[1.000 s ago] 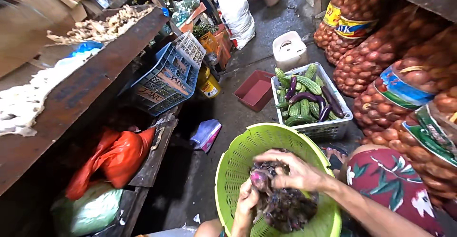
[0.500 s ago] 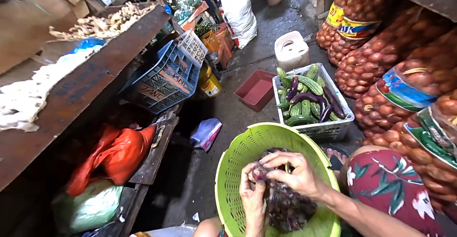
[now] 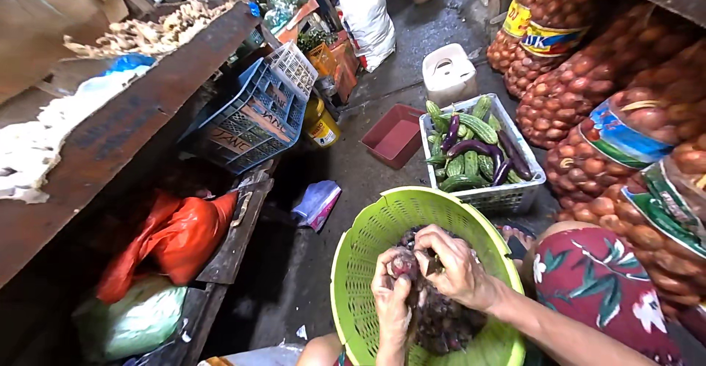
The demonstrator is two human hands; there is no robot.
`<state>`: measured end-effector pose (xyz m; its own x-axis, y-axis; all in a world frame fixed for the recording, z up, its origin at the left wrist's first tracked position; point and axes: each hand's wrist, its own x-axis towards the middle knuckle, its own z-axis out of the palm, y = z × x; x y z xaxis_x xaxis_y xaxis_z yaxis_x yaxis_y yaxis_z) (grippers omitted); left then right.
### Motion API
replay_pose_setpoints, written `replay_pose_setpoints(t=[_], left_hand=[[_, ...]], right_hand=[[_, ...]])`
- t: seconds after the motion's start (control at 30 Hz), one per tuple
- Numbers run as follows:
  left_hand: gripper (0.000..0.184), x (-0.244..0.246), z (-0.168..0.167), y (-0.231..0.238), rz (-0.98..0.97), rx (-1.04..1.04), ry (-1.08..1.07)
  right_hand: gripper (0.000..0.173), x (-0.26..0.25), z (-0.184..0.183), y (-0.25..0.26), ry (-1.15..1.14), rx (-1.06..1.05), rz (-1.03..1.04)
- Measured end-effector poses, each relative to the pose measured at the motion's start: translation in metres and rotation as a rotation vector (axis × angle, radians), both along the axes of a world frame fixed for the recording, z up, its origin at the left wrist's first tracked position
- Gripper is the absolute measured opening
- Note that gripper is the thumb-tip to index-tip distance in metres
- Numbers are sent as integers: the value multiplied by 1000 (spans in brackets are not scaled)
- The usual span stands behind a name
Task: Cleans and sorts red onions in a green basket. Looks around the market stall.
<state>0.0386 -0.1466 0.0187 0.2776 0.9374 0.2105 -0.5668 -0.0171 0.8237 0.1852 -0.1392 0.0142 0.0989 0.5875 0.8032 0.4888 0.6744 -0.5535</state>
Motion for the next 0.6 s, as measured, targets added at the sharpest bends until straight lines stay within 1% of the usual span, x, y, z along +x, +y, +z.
replay_pose_setpoints(t=[0.1, 0.17, 0.27, 0.33, 0.37, 0.4, 0.47, 0.53, 0.57, 0.6], left_hand=[[37, -7, -1, 1, -174, -85, -84], [42, -12, -3, 1, -267, -158, -158], [51, -16, 0, -1, -335, -260, -218], [55, -20, 4, 0, -378, -316, -270], [56, -22, 7, 0, -369, -364, -277], [58, -22, 11, -1, -319, -432, -255], [59, -19, 16, -3, -173, -517, -142], [56, -13, 15, -5, -24, -501, 14], [50, -10, 13, -6, 32, -461, 59], [43, -7, 11, -8, 66, -398, 107]], right_hand=[[15, 1, -2, 1, -50, -25, -21], [15, 2, -2, 0, -106, -53, -81], [22, 6, 3, 0, -147, -157, -212], [26, 12, 8, 3, -110, -254, -249], [26, 16, 10, 4, -68, -290, -221], [25, 18, 12, 4, -14, -314, -151], [23, 18, 13, 2, 103, -305, 41], [19, 11, 11, 0, 172, -260, 185], [18, 7, 9, -1, 184, -236, 220], [22, 3, 8, -3, 190, -211, 241]])
